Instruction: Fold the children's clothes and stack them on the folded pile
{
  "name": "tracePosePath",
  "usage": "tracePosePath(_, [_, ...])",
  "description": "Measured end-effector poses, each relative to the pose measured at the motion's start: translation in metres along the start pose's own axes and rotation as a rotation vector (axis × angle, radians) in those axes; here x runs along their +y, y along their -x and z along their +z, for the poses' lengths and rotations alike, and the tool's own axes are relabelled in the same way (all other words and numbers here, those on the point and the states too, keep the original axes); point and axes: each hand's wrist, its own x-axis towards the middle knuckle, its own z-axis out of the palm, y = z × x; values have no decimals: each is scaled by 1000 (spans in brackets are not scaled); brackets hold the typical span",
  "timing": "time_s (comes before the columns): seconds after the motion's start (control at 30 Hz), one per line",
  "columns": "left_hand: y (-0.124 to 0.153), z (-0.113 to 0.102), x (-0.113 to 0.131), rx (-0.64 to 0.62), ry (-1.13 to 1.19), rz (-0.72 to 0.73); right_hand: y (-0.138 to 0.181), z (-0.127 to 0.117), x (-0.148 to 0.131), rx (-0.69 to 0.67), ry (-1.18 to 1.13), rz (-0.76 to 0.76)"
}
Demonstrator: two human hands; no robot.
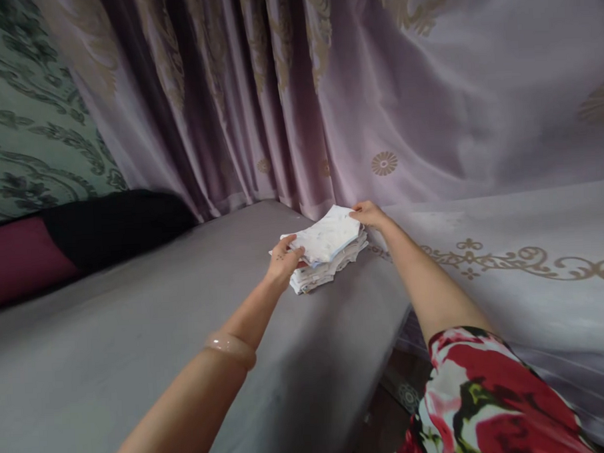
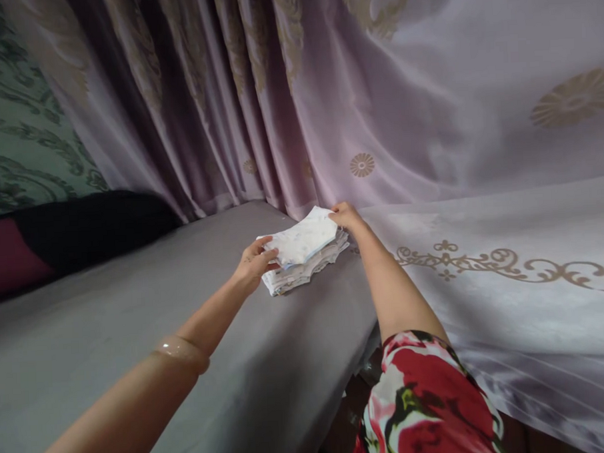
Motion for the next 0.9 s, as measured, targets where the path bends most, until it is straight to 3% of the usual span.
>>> tracePosePath(0.27, [-12, 5, -30, 55, -1, -43, -1, 15, 11, 14, 235, 27])
tracePosePath(0.4, [-16, 0, -40, 49, -287, -22, 13, 31, 17, 3, 329, 68])
tracePosePath(0.6, [-9, -9, -29, 132, -732, 180, 29, 42, -3, 104, 473, 60])
tracePosePath(0.7, [-2, -31, -30, 180, -773, 286, 36, 52, -24, 107, 503, -87])
tracePosePath(0.77, [4, -57, -37, 204, -815, 331, 39, 62, -35, 59, 470, -158])
tracePosePath(0.9, [20, -134, -56, 262, -986, 324, 40, 80, -43, -77, 402, -44])
